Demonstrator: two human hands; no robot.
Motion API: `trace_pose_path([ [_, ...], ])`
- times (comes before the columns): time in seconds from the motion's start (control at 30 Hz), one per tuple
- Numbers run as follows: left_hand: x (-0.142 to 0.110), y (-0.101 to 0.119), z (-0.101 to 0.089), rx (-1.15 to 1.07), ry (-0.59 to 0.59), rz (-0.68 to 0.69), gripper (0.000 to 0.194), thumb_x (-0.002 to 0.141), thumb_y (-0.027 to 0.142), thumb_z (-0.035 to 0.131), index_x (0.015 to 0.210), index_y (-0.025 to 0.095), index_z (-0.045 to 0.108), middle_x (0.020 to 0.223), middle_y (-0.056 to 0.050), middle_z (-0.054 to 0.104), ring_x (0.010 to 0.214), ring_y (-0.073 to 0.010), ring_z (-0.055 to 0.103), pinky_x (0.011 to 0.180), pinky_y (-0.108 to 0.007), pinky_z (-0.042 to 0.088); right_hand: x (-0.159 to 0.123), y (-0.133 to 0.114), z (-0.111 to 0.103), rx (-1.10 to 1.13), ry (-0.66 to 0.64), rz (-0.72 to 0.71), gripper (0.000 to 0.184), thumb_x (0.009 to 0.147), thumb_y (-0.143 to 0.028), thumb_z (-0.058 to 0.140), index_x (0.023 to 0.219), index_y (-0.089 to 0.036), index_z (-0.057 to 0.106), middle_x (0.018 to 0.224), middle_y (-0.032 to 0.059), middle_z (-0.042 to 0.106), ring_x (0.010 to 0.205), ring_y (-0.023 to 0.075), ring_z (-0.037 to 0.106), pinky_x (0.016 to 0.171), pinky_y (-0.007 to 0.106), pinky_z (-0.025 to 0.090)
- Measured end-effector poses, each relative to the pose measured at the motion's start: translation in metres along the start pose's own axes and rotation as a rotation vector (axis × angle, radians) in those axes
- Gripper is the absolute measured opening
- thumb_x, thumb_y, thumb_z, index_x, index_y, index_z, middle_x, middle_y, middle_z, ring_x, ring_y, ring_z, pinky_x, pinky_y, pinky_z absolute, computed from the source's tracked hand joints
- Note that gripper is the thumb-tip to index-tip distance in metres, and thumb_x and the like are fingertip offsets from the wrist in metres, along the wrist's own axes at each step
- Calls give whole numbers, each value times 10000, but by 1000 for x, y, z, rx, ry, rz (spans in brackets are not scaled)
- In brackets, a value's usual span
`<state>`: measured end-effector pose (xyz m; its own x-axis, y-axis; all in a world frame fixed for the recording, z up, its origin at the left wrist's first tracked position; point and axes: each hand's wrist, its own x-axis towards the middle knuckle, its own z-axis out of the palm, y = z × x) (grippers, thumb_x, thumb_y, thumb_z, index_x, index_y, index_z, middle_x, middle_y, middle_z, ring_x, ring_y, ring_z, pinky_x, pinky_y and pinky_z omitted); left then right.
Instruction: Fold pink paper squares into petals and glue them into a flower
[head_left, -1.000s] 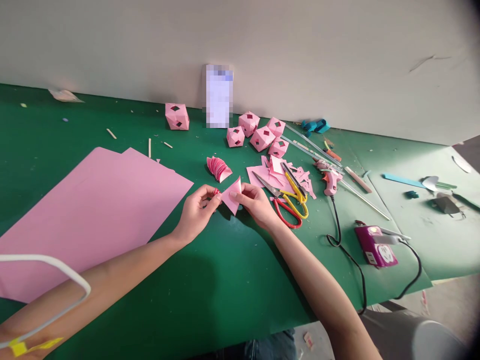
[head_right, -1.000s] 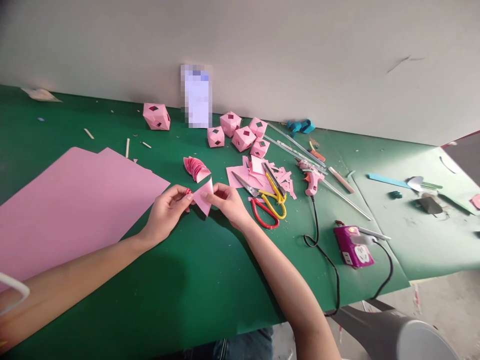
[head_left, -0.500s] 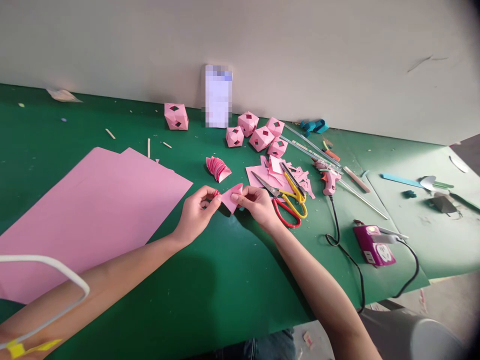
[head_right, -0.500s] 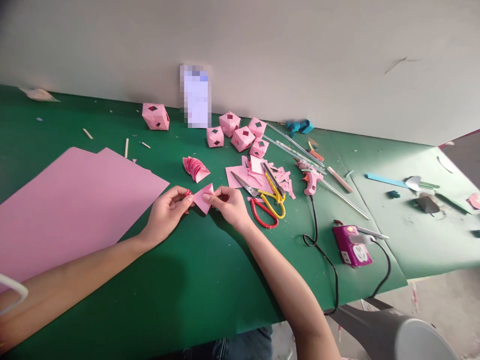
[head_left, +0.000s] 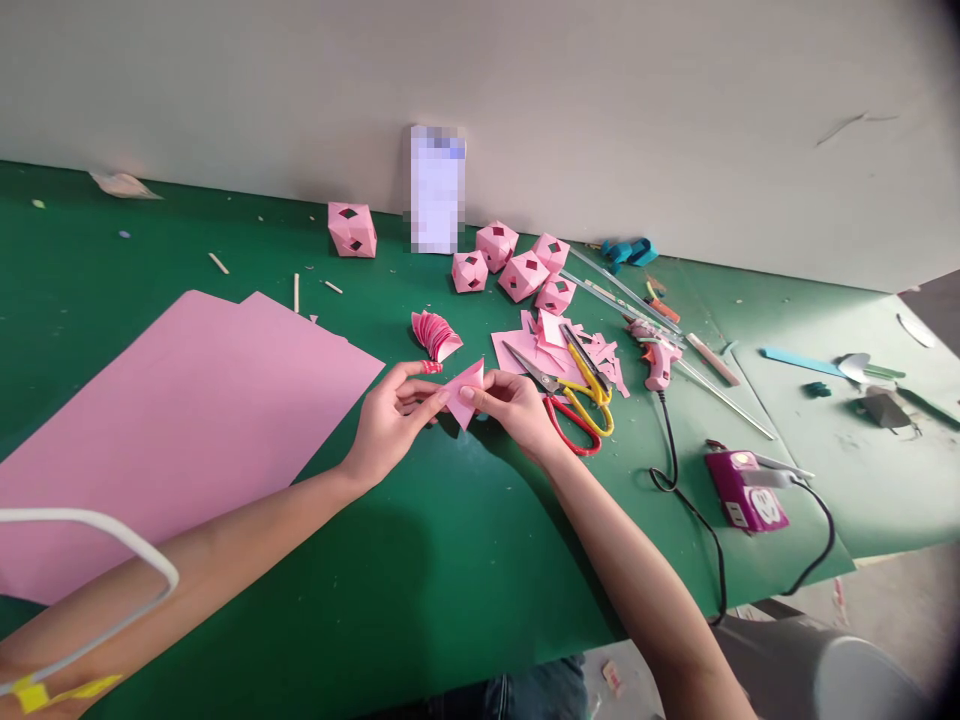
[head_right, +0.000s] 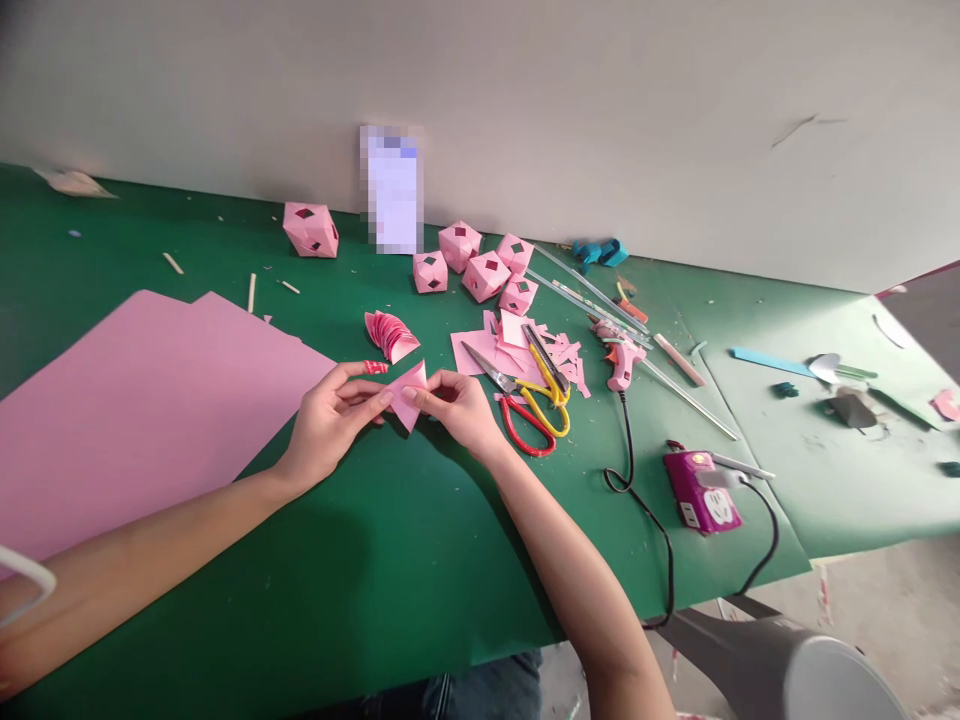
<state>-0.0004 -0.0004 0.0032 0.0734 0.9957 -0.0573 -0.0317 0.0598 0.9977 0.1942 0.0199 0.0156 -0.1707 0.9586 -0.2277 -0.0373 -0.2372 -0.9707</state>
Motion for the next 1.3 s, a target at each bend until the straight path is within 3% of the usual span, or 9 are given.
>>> trace_pose_path([
  [0.2, 0, 0, 0, -21, 29, -13, 558, 810, 532, 906, 1171, 222, 613, 922, -44, 820, 823, -225, 813, 732, -338, 648, -2, -4, 1, -17, -51, -2, 449, 640, -575, 983, 798, -203, 787, 777, 2, 721, 718, 147, 578, 694, 294, 451],
  [0.33, -2, 2, 1, 25, 49, -7, 601, 828, 523, 896, 1241, 214, 588, 945, -59, 830, 886, -242, 823, 745, -338, 628, -2, 0, 1, -52, -23, -34, 428, 679, -588, 960, 767, -199, 805, 715, 0, 695, 672, 139, 532, 652, 297, 410],
  [0.47, -4, 1, 2, 44, 54, 20, 656, 844, 494, 889, 1319, 223, 527, 914, -38, 822, 911, -261, 832, 785, -372, 642, 0, 3, 2, -54, 35, -33, 468, 623, -626, 975, 723, -205, 796, 656, -7, 659, 629, 138, 505, 601, 298, 388],
  [0.67, -4, 0, 2, 35, 50, 56, 614, 866, 463, 872, 1310, 238, 512, 906, -17, 805, 876, -250, 831, 788, -383, 654, 1, 1, 4, -26, 55, -17, 484, 559, -620, 1001, 674, -207, 776, 660, 0, 680, 633, 140, 528, 603, 296, 415],
  [1.07, -3, -2, 2, 33, 44, 36, 513, 872, 456, 857, 1205, 236, 534, 879, -21, 807, 862, -229, 813, 786, -349, 612, 1, -1, 2, 24, 36, -13, 468, 575, -585, 1010, 695, -207, 761, 705, -7, 682, 673, 138, 543, 655, 298, 428],
  [1.3, -2, -4, 2, 64, 31, 74, 432, 886, 415, 831, 1166, 241, 553, 839, 4, 781, 812, -203, 789, 772, -330, 599, 3, 1, 3, 21, 80, -6, 530, 548, -619, 1009, 599, -201, 688, 642, -5, 625, 636, 131, 487, 605, 299, 359],
])
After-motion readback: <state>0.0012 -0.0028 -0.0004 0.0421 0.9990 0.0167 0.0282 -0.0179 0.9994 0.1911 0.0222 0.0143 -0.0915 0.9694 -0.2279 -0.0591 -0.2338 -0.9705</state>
